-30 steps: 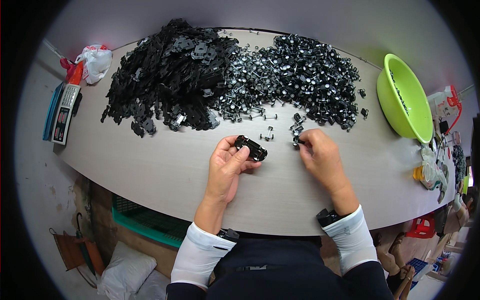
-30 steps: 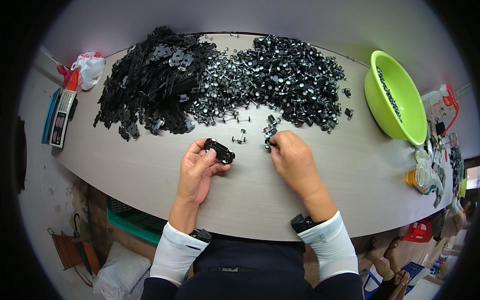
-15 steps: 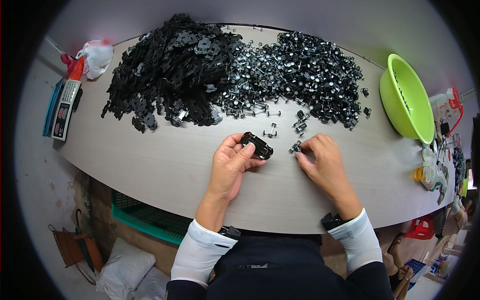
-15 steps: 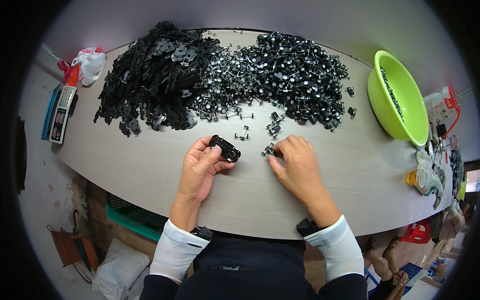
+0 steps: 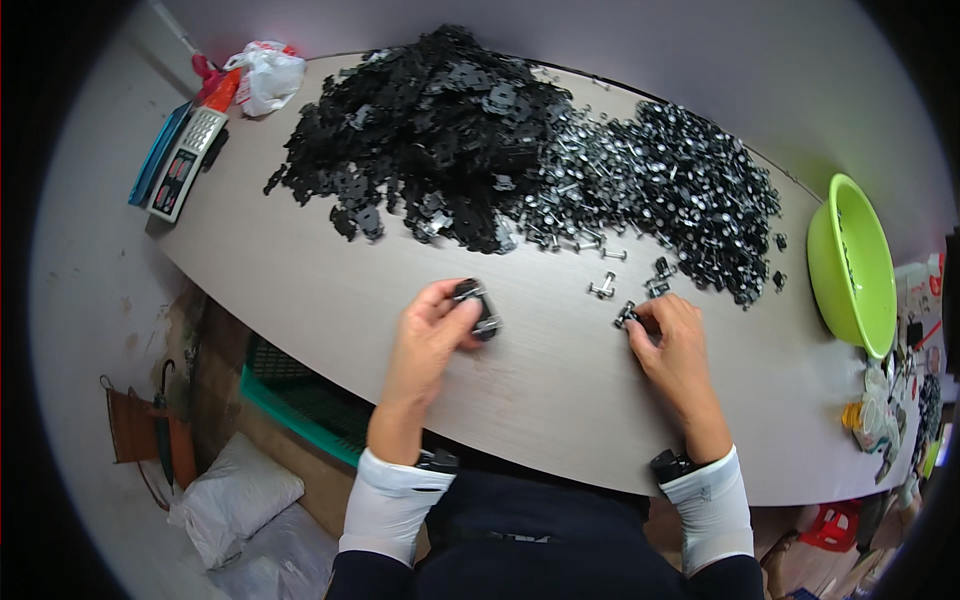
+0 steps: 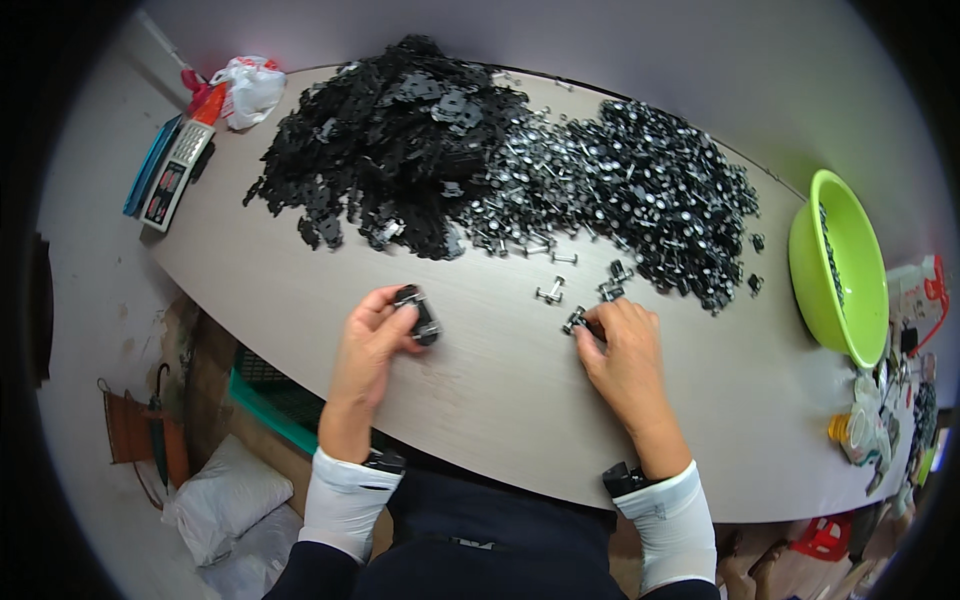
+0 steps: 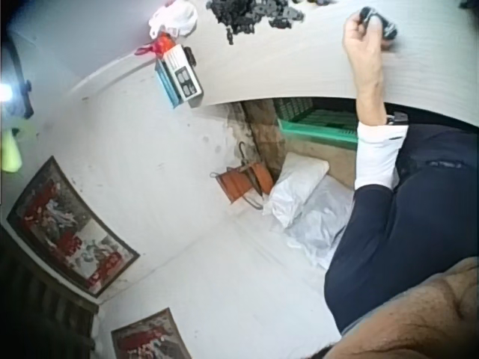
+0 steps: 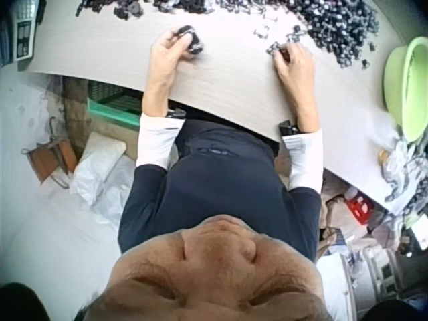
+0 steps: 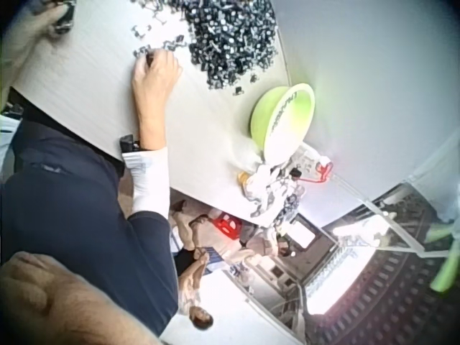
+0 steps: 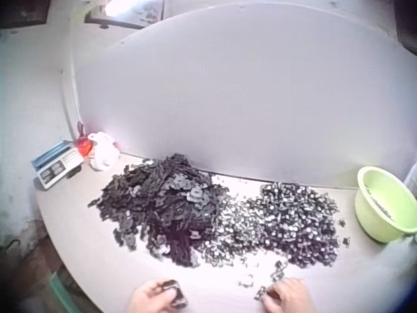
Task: Assembling plastic toy car chassis components at a workstation.
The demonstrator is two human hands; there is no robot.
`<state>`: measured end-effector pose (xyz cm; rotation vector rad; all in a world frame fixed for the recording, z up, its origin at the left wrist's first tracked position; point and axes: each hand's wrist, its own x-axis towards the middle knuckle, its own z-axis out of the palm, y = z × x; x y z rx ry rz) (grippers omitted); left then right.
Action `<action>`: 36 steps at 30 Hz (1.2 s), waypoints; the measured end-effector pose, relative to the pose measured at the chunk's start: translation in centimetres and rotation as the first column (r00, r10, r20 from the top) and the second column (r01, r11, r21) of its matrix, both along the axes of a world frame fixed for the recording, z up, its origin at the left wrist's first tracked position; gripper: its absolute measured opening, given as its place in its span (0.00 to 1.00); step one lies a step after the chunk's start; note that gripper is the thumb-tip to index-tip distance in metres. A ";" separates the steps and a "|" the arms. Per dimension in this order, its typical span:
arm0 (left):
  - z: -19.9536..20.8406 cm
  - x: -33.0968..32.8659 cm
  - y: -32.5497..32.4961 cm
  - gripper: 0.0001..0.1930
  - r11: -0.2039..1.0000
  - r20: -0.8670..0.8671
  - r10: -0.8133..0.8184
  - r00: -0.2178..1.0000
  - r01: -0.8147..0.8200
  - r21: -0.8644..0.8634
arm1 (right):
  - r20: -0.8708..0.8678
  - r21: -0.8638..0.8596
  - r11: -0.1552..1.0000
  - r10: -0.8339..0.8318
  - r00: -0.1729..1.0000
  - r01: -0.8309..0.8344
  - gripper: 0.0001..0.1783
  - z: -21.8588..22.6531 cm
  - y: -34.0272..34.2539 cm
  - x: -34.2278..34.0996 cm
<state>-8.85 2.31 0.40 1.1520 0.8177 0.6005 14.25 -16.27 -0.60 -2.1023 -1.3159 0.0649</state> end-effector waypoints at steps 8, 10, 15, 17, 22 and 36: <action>-0.5 -10.3 8.3 0.23 0.578 -0.572 0.539 0.618 0.222 0.786 | -0.020 0.044 0.999 -0.004 1.000 0.005 0.08 -0.1 0.3 0.0; -0.5 -9.3 9.5 0.25 0.343 -0.491 0.695 0.525 0.357 0.869 | -0.022 0.023 0.999 -0.037 0.999 0.038 0.08 0.2 0.2 0.0; -0.5 -4.3 12.7 0.33 0.514 -0.587 0.513 0.626 0.324 0.794 | -0.004 0.040 0.999 -0.023 1.000 0.023 0.08 0.3 0.4 0.0; -1.1 -3.7 13.4 0.33 0.512 -0.625 0.509 0.592 0.375 0.772 | -0.020 0.036 0.999 -0.013 1.000 0.014 0.08 0.4 0.5 0.1; -0.5 -2.6 11.9 0.30 0.514 -0.701 0.391 0.596 0.490 0.704 | -0.018 0.051 0.999 -0.016 1.000 0.017 0.07 0.2 0.4 -0.1; 1.0 -0.3 -4.3 0.33 0.337 -0.653 0.247 0.716 0.568 0.751 | -0.025 0.035 0.999 -0.013 1.000 0.014 0.07 0.5 0.4 0.1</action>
